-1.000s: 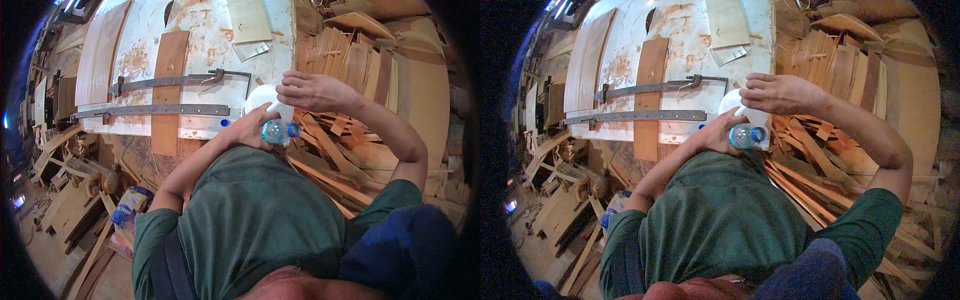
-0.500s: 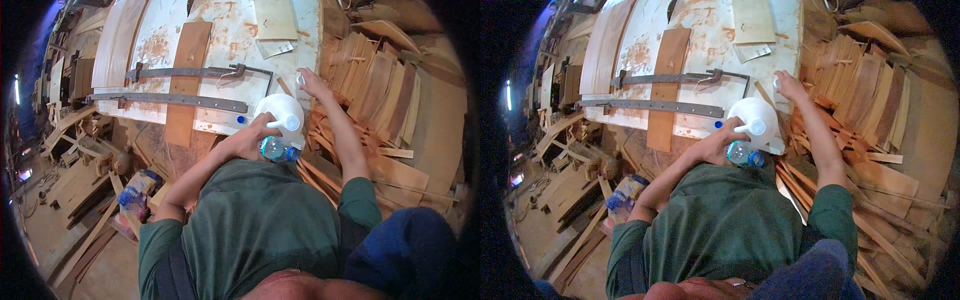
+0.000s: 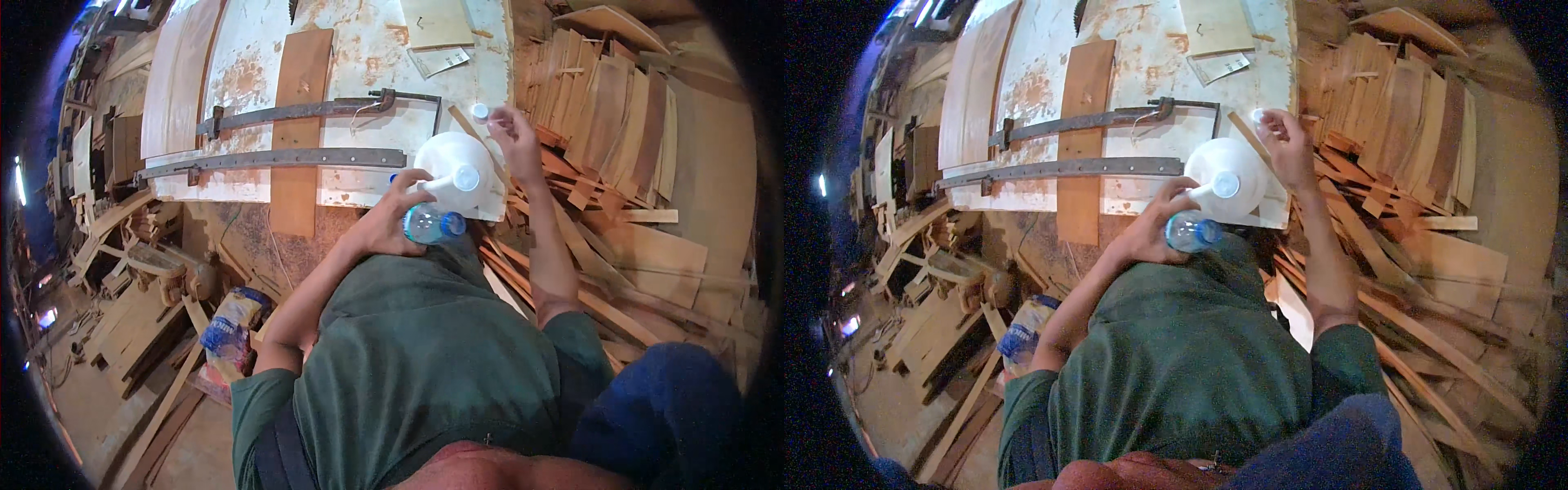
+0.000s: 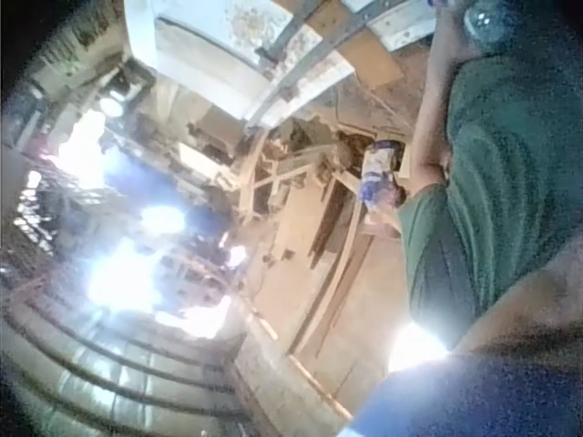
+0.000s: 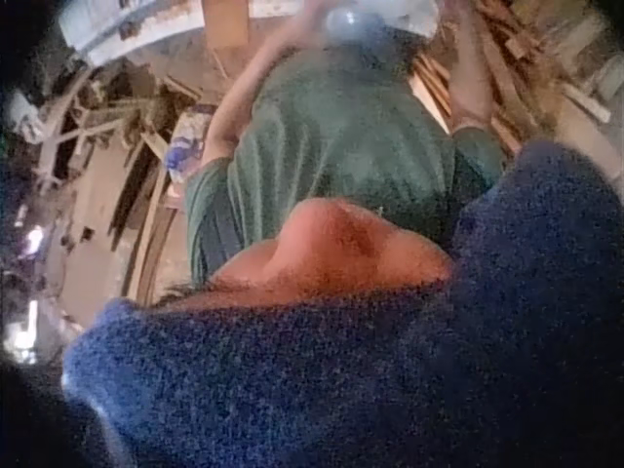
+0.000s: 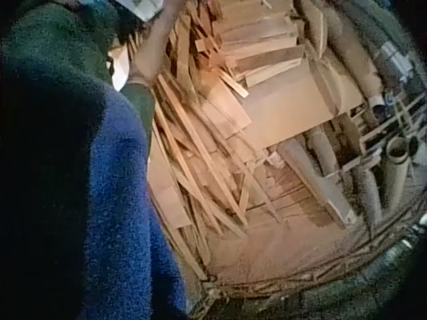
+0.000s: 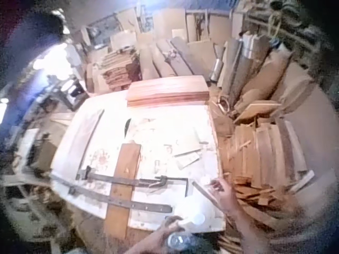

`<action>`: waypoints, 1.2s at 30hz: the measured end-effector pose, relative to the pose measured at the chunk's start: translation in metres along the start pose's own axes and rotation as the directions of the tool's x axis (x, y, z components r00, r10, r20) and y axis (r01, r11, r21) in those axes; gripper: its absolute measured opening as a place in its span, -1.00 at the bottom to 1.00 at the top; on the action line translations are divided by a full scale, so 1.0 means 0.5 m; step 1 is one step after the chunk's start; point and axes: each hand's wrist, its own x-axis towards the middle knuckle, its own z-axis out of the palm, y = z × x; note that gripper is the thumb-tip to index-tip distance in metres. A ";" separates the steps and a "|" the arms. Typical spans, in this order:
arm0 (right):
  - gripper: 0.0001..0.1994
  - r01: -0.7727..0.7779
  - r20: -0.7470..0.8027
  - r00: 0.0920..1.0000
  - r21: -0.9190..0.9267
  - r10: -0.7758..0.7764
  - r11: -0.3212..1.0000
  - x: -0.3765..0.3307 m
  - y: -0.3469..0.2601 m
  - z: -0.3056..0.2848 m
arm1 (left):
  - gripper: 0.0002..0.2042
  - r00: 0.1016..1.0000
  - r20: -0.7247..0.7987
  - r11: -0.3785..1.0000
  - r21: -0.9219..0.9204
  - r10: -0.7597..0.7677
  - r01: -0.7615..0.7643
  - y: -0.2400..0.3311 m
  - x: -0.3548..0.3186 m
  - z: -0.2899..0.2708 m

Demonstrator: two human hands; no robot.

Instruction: Pouring wood glue from a large white container into a smaller plastic water bottle for easier use.

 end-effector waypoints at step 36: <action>-0.57 0.215 0.378 0.926 -0.492 -0.016 0.843 -0.137 -0.320 0.016 | -0.36 0.862 -0.475 0.984 -0.061 -0.176 0.167 -0.136 -0.383 -0.139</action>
